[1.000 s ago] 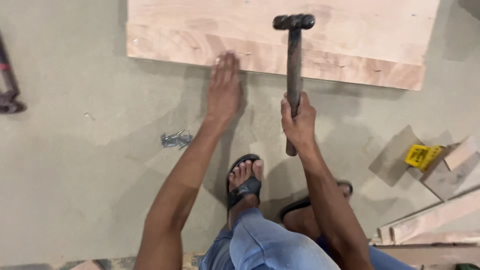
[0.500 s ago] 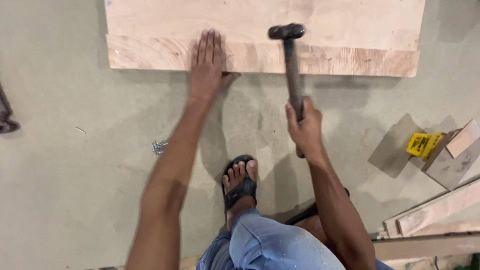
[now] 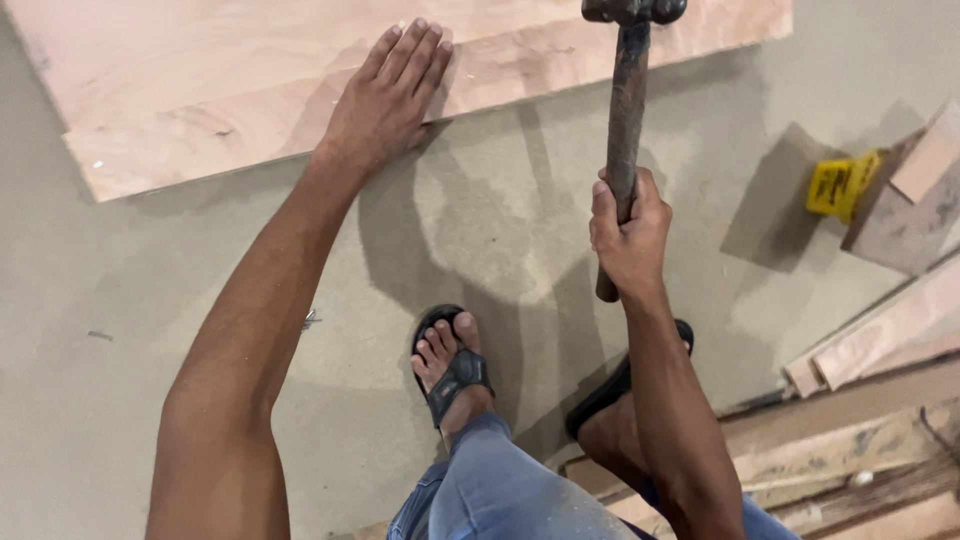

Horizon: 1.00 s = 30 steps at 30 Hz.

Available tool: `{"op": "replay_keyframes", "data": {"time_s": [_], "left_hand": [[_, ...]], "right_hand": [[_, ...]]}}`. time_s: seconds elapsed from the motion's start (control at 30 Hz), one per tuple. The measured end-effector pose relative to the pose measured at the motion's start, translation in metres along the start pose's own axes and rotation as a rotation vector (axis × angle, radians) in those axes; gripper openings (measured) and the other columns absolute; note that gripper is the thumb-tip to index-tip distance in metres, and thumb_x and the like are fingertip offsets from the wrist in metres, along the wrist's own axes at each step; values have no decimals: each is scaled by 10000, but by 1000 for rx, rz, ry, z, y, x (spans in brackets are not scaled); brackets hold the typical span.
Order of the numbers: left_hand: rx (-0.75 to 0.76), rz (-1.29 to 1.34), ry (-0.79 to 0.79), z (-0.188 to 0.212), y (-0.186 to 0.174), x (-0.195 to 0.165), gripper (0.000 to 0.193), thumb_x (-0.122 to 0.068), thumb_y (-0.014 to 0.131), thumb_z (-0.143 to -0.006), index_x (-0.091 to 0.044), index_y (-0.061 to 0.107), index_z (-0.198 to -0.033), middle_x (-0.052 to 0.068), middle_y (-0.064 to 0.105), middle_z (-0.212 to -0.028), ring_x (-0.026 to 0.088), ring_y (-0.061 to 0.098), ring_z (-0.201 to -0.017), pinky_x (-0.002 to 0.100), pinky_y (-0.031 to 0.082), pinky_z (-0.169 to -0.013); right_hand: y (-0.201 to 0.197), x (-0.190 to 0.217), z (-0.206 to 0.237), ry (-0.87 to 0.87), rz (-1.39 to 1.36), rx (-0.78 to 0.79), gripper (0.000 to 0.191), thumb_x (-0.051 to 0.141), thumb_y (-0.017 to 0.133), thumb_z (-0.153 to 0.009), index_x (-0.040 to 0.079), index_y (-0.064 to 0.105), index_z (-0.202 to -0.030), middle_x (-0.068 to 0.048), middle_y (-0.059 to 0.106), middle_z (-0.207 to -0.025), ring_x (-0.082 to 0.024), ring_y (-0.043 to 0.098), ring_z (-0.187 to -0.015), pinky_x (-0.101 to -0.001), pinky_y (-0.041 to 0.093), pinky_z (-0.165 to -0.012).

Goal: The person hammers nails into a wooden plank, then sits on the floor to align and join two pieces of wood. They continue hammering nails into the joined pieces and apply glue to the edges of the wood.

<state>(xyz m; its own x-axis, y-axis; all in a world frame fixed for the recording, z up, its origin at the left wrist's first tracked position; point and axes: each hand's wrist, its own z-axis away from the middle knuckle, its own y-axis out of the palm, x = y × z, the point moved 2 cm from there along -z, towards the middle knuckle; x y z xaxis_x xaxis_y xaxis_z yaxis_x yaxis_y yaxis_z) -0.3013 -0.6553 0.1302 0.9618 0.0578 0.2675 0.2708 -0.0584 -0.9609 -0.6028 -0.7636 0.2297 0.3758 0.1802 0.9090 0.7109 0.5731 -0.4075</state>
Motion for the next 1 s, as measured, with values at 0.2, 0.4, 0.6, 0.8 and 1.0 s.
{"op": "replay_keyframes", "data": {"time_s": [0.2,0.4,0.6,0.8,1.0], "left_hand": [[-197,54,53,-98,115,-106,879,-464,759,-974,-39,343,-1621,127,382,-1632,279,299,-1584,441,193,-1323],[-75,292,68,-214,170,-201,1029,-349,822,-855,31,305,-1660,197,393,-1629,330,337,-1516,472,214,-1289],[-239,580,-185,-224,210,-274,922,-399,788,-1013,27,266,-1643,235,304,-1669,373,244,-1558,517,188,-1298],[-110,689,-296,-115,132,-318,755,-231,673,-1045,15,265,-1632,203,260,-1689,364,209,-1588,523,165,-1315],[72,642,-307,-87,136,-316,776,-217,600,-969,49,251,-1610,213,239,-1683,337,209,-1569,496,166,-1282]], "right_hand": [[-25,-154,-15,83,-144,-97,122,119,589,-1095,3,569,-1124,25,554,-722,-42,520,-540,-241,421,-464],[-77,-267,-44,182,-228,-200,166,150,587,-1083,-2,547,-1137,24,544,-742,-41,506,-521,-248,424,-452],[-91,-331,-31,255,-142,-244,171,163,583,-1077,3,580,-1139,39,537,-717,-37,505,-527,-247,430,-451],[-101,-295,14,222,142,-212,199,104,596,-1007,2,630,-1174,36,512,-617,-52,506,-503,-268,418,-468],[-93,-272,12,-7,264,-212,184,119,622,-1039,-24,590,-1150,2,511,-617,-86,500,-518,-292,410,-479]]}}
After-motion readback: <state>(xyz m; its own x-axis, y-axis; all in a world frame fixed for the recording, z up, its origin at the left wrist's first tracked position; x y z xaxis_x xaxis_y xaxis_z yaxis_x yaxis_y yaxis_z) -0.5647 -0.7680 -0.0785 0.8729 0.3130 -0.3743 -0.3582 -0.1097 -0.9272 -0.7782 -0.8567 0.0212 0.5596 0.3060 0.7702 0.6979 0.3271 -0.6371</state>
